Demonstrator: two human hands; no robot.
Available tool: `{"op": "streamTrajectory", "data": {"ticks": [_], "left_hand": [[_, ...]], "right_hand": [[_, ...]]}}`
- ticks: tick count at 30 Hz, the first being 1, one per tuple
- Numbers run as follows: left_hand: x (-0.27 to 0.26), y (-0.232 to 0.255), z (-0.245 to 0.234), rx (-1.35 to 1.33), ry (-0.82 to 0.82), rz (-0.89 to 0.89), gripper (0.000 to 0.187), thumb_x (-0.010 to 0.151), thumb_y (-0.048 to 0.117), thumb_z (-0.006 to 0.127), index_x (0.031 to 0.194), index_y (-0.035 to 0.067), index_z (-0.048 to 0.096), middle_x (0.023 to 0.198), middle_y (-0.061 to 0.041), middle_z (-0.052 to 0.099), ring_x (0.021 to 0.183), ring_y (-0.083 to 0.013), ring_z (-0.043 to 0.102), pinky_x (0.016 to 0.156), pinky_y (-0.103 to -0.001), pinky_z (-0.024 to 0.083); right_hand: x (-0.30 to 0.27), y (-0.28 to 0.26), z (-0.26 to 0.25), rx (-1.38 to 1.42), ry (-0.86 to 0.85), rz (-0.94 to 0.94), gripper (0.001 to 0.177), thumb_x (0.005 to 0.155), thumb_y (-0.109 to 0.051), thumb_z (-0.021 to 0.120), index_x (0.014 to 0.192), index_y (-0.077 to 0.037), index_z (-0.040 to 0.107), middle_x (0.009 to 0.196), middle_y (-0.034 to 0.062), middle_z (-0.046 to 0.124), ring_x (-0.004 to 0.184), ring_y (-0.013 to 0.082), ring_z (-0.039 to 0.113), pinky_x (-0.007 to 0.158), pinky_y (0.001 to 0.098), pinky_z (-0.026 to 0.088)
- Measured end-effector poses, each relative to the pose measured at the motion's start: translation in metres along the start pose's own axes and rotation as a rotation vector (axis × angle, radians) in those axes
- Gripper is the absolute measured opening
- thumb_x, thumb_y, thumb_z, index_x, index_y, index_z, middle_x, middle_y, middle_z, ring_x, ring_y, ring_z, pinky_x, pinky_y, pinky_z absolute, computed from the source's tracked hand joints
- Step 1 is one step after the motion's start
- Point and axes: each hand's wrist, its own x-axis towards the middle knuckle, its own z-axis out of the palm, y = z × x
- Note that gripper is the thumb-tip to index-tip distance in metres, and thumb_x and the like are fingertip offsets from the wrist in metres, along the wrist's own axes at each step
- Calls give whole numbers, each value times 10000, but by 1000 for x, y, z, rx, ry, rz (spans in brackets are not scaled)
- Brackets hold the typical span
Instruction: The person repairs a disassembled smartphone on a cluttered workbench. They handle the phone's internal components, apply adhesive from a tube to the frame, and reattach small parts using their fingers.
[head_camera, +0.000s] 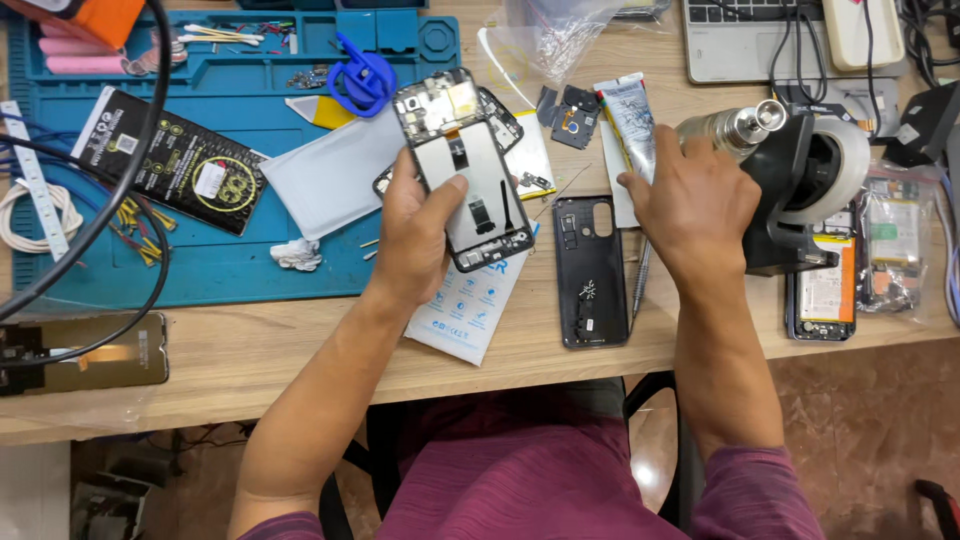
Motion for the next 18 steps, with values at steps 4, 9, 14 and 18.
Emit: {"op": "streamTrajectory", "data": {"ticks": [4,9,14,18], "left_hand": [[-2,-4,-2,44,-37,42,490,851,23,501,1302,84,320,1100,-149,593,1001,-206,589,842,-407,538],[-12,19,16,100,19,-45,750,847,15,476,1412,146,0,1337,-201,434,1178,-262,485,967,-386,446],[-10,22,12,382,-19,53,344,831,45,488,1167,95,430,1170,-104,521,1077,-189,524,958,-296,412],[-8,14,10,417,-8,-109,226,842,79,487,976,41,665,949,-62,663,772,-77,560,749,-198,450]], "right_hand": [[4,0,19,88,-338,151,465,813,-408,651,1199,-169,553,830,118,621,690,376,647,559,508,496],[20,7,-19,379,-412,413,519,780,-436,585,1253,-223,576,945,102,670,878,453,575,724,537,415],[13,18,-29,1071,-230,441,290,846,-216,610,1089,-57,623,828,107,652,734,187,607,669,305,460],[12,5,-32,1968,-356,365,298,853,-163,553,1060,51,550,894,187,622,755,257,652,606,300,539]]}}
